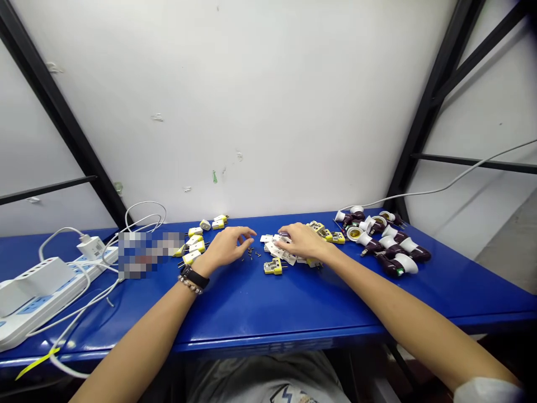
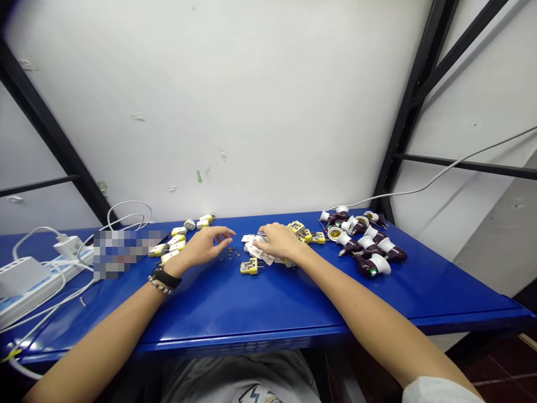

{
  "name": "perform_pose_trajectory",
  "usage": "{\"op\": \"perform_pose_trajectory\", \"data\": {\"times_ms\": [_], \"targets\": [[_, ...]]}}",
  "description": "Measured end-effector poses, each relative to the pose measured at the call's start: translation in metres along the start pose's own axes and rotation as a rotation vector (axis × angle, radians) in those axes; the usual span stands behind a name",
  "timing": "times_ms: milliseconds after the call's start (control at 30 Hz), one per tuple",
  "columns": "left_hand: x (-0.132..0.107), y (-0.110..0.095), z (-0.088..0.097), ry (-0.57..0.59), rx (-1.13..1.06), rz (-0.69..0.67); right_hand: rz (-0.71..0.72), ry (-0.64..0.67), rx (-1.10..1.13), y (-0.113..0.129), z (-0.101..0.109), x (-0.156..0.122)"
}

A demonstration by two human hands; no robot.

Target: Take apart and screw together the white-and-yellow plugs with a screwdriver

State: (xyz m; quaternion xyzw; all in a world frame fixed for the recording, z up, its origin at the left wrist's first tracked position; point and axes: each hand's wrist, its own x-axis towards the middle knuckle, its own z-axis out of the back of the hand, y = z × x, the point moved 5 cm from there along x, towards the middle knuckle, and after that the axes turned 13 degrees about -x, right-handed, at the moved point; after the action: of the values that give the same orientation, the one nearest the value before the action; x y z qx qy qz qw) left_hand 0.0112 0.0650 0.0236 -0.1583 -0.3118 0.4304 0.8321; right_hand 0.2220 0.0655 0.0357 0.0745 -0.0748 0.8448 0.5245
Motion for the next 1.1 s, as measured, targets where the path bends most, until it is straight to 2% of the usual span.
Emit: {"op": "perform_pose_trajectory", "data": {"times_ms": [133, 233, 367, 433, 533, 600, 700, 733, 833, 933, 1100], "targets": [[0.003, 0.02, 0.021, -0.077, 0.068, 0.066, 0.171, 0.086, 0.036, 0.015, 0.002, -0.007], [0.0, 0.042, 0.045, -0.136, 0.177, 0.202, 0.32, 0.157, 0.035, 0.034, -0.001, -0.016], [-0.011, 0.069, 0.073, -0.1, 0.353, 0.422, 0.356, 0.163, 0.053, 0.046, -0.006, -0.019], [-0.017, 0.079, 0.083, -0.092, 0.393, 0.478, 0.352, 0.135, 0.104, 0.046, -0.002, -0.017], [-0.021, 0.091, 0.092, -0.074, 0.417, 0.539, 0.294, 0.067, 0.21, 0.034, 0.013, -0.014], [-0.023, 0.098, 0.093, -0.021, 0.422, 0.608, 0.177, -0.039, 0.226, 0.015, 0.029, -0.011], [-0.025, 0.103, 0.09, 0.102, 0.383, 0.682, -0.018, -0.203, 0.074, -0.02, 0.049, -0.009], [-0.026, 0.102, 0.089, 0.142, 0.363, 0.689, -0.082, -0.207, 0.0, -0.032, 0.052, -0.009], [-0.03, 0.099, 0.086, 0.221, 0.322, 0.692, -0.197, -0.023, -0.124, -0.059, 0.043, -0.006], [-0.032, 0.099, 0.086, 0.248, 0.31, 0.692, -0.218, 0.161, -0.115, -0.071, 0.028, -0.005], [-0.032, 0.105, 0.083, 0.25, 0.303, 0.682, -0.185, 0.125, -0.12, -0.067, 0.024, -0.002]]}}
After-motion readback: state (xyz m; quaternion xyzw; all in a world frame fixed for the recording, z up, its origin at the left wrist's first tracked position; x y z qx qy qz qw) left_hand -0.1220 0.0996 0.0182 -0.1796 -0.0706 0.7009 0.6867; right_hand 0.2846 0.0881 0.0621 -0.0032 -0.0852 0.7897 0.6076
